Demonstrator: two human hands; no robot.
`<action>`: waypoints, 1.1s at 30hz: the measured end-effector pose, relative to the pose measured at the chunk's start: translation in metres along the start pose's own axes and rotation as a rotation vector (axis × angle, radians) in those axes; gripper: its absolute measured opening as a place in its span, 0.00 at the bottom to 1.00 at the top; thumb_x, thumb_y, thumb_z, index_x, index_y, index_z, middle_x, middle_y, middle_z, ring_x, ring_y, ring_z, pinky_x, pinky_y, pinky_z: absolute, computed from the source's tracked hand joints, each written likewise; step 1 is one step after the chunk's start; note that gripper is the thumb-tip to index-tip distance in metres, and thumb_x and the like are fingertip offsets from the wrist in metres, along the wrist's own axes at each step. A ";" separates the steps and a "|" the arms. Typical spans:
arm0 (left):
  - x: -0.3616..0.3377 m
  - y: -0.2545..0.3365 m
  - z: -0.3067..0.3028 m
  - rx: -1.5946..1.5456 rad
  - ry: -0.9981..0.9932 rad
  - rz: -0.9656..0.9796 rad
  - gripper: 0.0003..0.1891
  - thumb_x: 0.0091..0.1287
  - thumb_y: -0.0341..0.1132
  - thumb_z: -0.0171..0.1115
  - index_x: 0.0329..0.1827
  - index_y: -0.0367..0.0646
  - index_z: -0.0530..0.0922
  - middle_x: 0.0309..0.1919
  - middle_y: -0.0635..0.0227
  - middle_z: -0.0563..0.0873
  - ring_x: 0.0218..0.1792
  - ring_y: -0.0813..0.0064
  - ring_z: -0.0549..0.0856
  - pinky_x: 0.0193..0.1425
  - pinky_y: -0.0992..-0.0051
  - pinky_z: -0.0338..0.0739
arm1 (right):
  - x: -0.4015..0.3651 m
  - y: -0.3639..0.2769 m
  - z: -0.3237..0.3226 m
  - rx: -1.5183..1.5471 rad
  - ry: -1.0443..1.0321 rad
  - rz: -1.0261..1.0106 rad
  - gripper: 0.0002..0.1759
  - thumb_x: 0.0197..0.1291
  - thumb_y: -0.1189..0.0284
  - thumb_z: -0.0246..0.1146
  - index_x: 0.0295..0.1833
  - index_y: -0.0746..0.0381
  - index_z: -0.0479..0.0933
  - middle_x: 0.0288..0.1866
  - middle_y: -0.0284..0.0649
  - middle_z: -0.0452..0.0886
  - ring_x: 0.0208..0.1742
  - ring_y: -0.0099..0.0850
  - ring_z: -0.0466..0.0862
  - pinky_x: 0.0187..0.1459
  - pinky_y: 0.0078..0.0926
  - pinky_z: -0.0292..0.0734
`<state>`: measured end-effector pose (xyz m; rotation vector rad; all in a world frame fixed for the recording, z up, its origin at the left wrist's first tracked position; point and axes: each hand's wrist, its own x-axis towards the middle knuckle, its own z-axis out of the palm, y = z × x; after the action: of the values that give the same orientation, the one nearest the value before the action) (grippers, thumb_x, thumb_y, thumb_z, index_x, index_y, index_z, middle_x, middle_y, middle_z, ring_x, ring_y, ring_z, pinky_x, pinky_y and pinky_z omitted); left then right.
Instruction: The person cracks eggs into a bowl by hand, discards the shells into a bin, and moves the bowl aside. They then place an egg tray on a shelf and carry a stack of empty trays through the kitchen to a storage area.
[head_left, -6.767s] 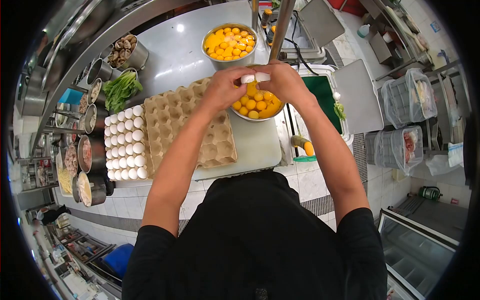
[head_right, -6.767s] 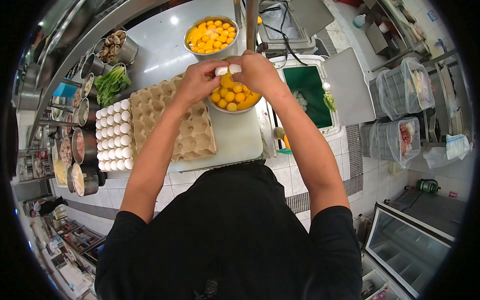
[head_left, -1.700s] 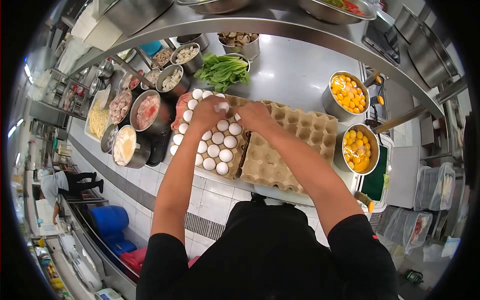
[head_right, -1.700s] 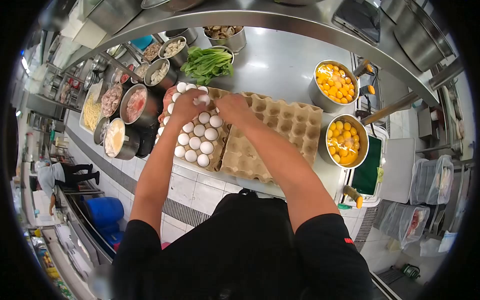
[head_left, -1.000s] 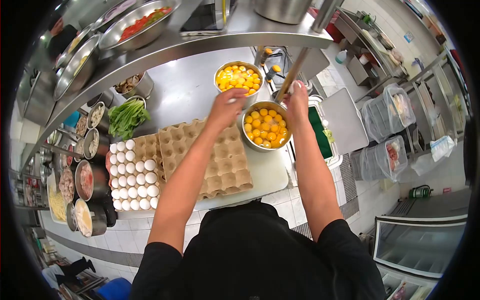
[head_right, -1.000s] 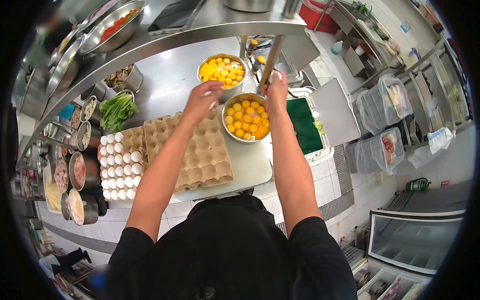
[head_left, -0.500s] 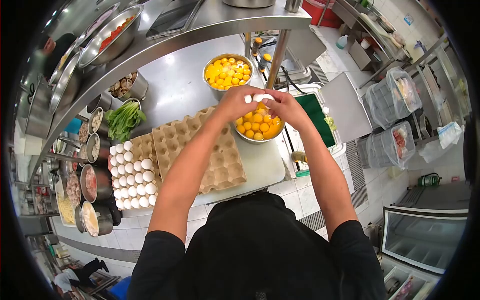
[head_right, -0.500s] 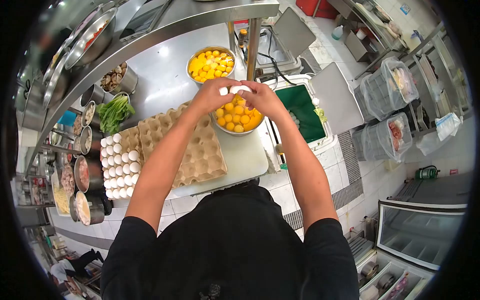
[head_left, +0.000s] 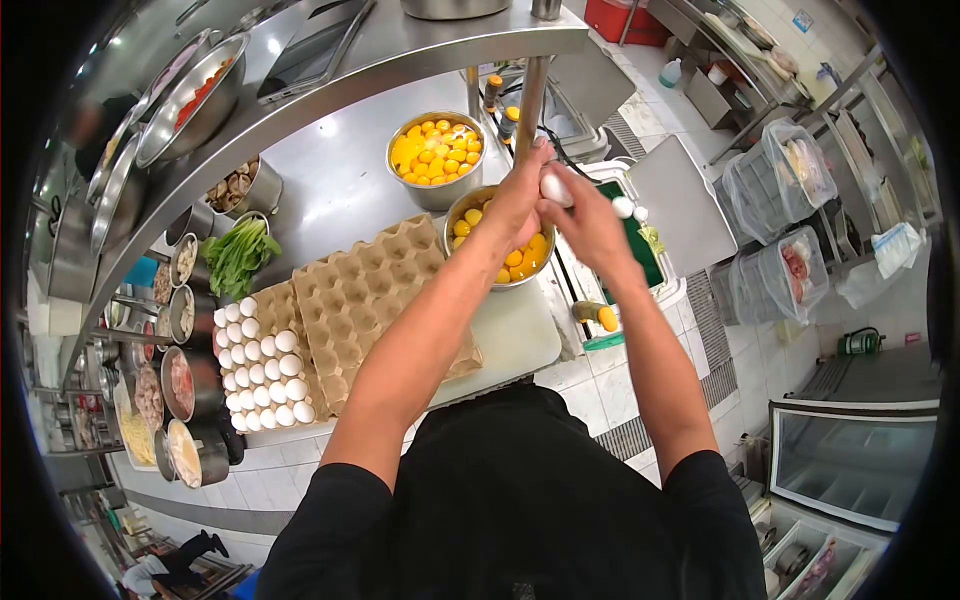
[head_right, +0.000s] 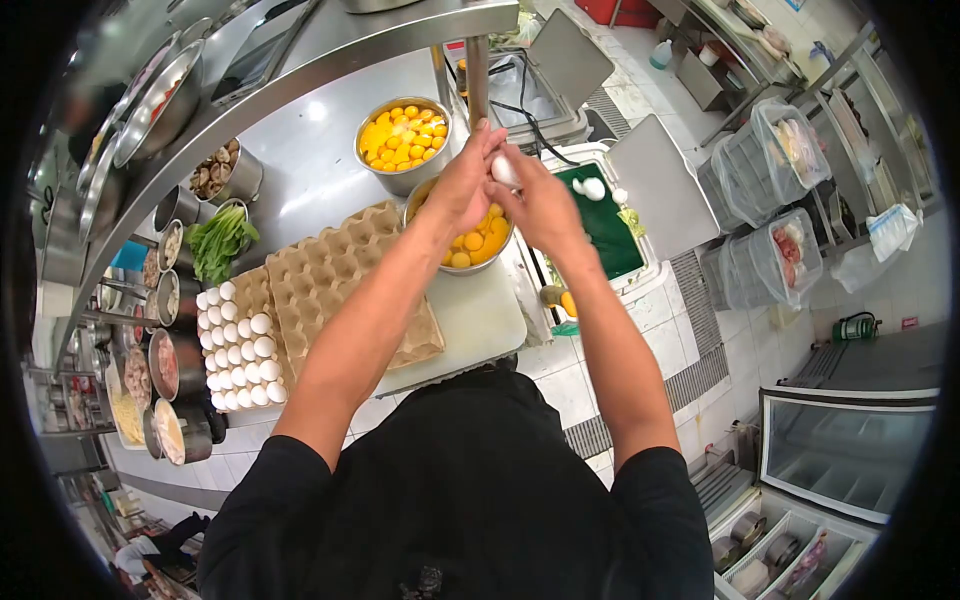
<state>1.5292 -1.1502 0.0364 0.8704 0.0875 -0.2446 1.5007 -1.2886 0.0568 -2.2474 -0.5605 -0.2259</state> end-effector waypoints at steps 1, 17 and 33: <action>0.000 -0.002 -0.005 0.003 -0.001 -0.001 0.38 0.70 0.61 0.59 0.71 0.40 0.69 0.60 0.61 0.79 0.52 0.71 0.81 0.56 0.70 0.77 | 0.004 0.011 0.017 -0.052 0.093 -0.078 0.29 0.64 0.61 0.65 0.67 0.62 0.71 0.52 0.48 0.82 0.47 0.42 0.85 0.49 0.36 0.79; -0.012 0.065 -0.058 0.910 -0.259 0.174 0.20 0.59 0.33 0.70 0.56 0.41 0.84 0.42 0.65 0.90 0.40 0.77 0.87 0.48 0.75 0.81 | 0.034 -0.010 0.048 1.124 -0.051 0.570 0.18 0.68 0.67 0.64 0.59 0.64 0.76 0.35 0.32 0.80 0.26 0.19 0.77 0.29 0.18 0.77; -0.068 0.039 -0.024 1.115 -0.159 0.398 0.31 0.59 0.31 0.67 0.69 0.49 0.73 0.63 0.55 0.79 0.55 0.64 0.83 0.60 0.67 0.78 | 0.018 0.026 0.037 0.696 0.006 0.348 0.17 0.68 0.66 0.64 0.59 0.58 0.79 0.34 0.31 0.81 0.28 0.18 0.80 0.30 0.18 0.76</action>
<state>1.4734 -1.0955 0.0624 1.9388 -0.4096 0.0405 1.5279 -1.2704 0.0205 -1.6216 -0.1872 0.1284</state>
